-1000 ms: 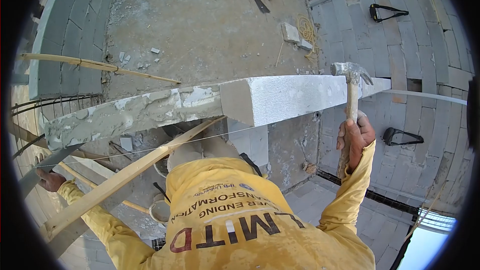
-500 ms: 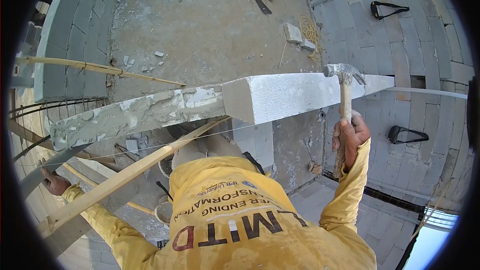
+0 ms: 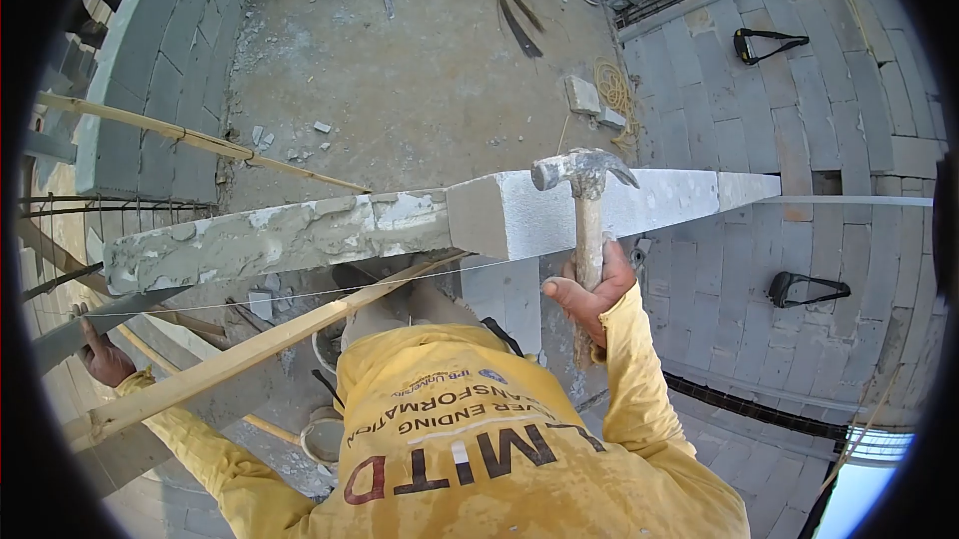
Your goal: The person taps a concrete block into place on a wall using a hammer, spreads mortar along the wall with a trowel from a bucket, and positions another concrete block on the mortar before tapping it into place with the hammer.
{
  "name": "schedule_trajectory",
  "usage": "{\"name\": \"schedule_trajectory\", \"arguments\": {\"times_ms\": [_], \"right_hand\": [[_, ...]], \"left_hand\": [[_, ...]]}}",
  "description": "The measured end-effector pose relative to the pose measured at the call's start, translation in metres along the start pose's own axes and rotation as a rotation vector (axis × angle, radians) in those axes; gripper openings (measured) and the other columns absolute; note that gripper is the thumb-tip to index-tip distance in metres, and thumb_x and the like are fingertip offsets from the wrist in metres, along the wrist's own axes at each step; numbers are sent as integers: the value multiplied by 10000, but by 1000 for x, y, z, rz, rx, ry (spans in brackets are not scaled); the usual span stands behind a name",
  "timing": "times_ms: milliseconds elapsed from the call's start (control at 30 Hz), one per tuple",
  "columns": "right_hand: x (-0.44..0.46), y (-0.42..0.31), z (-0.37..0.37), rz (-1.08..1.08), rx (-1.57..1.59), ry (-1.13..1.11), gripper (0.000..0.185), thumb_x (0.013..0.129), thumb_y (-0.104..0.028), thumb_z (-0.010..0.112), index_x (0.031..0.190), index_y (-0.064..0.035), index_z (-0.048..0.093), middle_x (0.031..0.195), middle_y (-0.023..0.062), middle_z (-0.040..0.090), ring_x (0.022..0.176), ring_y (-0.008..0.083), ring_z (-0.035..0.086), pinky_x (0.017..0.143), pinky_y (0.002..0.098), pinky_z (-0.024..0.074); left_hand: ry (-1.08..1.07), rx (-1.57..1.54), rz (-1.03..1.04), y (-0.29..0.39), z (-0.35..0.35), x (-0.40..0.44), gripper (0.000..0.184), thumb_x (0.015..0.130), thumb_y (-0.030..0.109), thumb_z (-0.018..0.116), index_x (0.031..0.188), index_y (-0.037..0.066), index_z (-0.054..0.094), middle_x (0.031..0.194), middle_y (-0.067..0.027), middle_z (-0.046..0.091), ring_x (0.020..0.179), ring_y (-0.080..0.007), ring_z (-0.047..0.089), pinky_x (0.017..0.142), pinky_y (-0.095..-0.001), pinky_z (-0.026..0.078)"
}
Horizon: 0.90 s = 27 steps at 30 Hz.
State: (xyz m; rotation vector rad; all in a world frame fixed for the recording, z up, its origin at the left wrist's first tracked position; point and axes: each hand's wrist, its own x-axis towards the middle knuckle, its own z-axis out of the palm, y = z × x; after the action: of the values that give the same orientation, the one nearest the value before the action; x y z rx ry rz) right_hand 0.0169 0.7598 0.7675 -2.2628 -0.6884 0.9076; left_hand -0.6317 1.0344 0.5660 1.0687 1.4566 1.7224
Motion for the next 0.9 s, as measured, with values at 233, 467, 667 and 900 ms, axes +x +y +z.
{"name": "schedule_trajectory", "arguments": {"times_ms": [233,467,667,900], "right_hand": [[8,-10,55,-491,-225,-171,427,836,-188,732,1218,-97,562,1023,113,659,807,291,674,700,364,524],[4,-10,60,-594,-307,-100,237,862,-196,667,1052,-121,547,874,131,642,734,381,639,618,440,496],[5,-15,51,-596,-343,-122,343,819,-177,704,1111,-107,537,908,142,640,772,390,648,636,458,519],[25,0,74,-588,-341,-216,513,809,-196,724,1264,-68,527,1165,168,621,967,371,656,792,450,539]], "left_hand": [[25,-5,-77,-36,-18,11,513,974,233,635,1327,-111,494,1358,-206,551,1221,-252,551,1057,-360,444],[15,177,40,-22,72,-20,495,966,226,642,1310,-103,508,1339,-203,562,1210,-254,558,1048,-360,448],[-12,285,162,15,170,-80,480,959,220,649,1296,-96,519,1322,-200,572,1201,-256,563,1040,-360,451],[-166,267,211,58,234,-153,463,951,213,656,1280,-87,533,1302,-196,583,1191,-258,570,1031,-360,455]]}}
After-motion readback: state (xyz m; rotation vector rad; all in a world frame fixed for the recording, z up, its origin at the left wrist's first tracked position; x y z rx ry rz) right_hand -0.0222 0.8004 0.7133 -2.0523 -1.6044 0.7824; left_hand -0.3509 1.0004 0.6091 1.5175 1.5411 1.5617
